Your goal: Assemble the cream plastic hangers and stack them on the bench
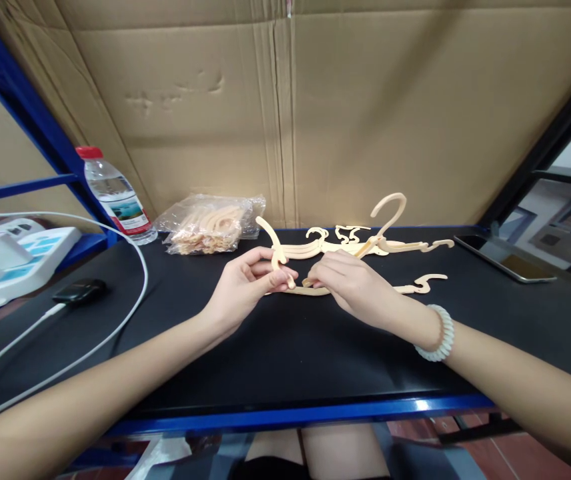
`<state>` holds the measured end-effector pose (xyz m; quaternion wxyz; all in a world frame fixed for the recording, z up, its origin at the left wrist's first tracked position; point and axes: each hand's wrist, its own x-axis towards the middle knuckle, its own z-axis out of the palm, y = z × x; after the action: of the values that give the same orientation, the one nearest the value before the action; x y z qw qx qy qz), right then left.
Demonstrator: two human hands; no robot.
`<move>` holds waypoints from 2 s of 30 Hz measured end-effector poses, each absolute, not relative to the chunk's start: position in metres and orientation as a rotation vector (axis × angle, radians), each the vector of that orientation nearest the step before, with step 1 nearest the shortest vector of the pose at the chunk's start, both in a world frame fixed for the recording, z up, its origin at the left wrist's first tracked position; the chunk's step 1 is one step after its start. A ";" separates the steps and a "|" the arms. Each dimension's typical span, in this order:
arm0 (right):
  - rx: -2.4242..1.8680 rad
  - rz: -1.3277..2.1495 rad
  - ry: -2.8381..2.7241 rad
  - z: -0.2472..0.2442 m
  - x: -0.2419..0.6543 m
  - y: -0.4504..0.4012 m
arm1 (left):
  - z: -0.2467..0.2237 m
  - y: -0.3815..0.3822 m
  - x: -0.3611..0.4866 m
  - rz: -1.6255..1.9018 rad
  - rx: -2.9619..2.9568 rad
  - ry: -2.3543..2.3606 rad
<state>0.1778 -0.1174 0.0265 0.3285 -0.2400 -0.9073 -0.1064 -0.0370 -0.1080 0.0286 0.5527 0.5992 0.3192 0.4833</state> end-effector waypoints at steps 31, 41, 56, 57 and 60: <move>-0.615 -0.481 -2.307 0.028 0.168 -0.129 | 0.029 -0.115 -0.032 0.935 1.321 0.664; -0.641 -0.567 -2.325 0.028 0.165 -0.131 | 0.024 -0.117 -0.027 1.065 1.356 0.639; -0.656 -0.579 -2.238 0.032 0.158 -0.143 | 0.032 -0.122 -0.025 1.090 1.260 0.592; -0.659 -0.583 -2.235 0.033 0.158 -0.143 | 0.033 -0.121 -0.026 1.066 1.259 0.584; -0.678 -0.587 -2.230 0.032 0.159 -0.143 | 0.036 -0.118 -0.029 1.036 1.248 0.560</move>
<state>0.1593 -0.1431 0.0323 0.3608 -0.2630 -0.8653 -0.2278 -0.0295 -0.1182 0.0358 0.6541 0.5501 0.2471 0.4566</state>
